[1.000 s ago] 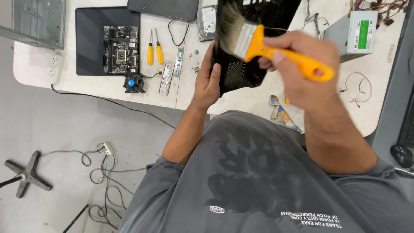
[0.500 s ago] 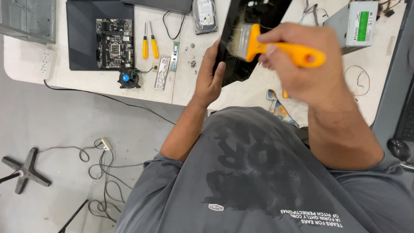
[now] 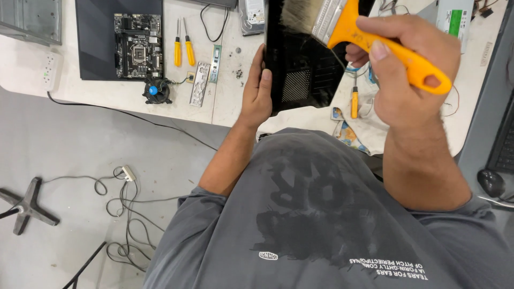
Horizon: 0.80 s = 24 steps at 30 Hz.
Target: The person uses a screwdriver to remove screws from a computer case, then uses a brush to clean the interior. They handle various cables and components inside the case, including a hard drive and power supply unit, before brushing dust from the case's mesh and interior surfaces.
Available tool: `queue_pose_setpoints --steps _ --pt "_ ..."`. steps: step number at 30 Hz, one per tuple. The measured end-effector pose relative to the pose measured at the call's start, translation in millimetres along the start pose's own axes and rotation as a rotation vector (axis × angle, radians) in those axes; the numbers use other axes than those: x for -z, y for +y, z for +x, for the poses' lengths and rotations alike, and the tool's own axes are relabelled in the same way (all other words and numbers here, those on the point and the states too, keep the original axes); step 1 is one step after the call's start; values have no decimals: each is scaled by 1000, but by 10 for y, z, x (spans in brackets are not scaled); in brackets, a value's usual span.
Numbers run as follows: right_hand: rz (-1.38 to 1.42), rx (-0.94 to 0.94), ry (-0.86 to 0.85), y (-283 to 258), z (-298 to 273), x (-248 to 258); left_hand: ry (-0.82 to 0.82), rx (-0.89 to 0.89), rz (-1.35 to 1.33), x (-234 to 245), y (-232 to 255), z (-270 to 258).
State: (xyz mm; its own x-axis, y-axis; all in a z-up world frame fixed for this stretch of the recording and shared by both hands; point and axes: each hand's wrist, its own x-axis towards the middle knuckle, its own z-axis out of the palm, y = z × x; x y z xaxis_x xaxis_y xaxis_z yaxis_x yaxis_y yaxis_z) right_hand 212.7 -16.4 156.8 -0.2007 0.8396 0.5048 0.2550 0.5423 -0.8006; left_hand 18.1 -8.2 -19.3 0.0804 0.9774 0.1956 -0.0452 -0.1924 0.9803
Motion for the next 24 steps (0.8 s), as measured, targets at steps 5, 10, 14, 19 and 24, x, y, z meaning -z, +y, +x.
queue_pose_setpoints --steps 5,10,14,19,24 --pt "36 -4 50 175 -269 -71 129 9 -100 8 117 17" --pt "204 -271 104 314 -461 -109 217 178 -217 15 217 20" --pt "280 -373 127 331 -475 -85 211 190 -254 7 280 36" --pt "334 -436 107 316 -432 -87 175 131 -111 -6 328 52" --pt "252 -367 89 287 -394 -98 159 13 -69 -9 278 59"
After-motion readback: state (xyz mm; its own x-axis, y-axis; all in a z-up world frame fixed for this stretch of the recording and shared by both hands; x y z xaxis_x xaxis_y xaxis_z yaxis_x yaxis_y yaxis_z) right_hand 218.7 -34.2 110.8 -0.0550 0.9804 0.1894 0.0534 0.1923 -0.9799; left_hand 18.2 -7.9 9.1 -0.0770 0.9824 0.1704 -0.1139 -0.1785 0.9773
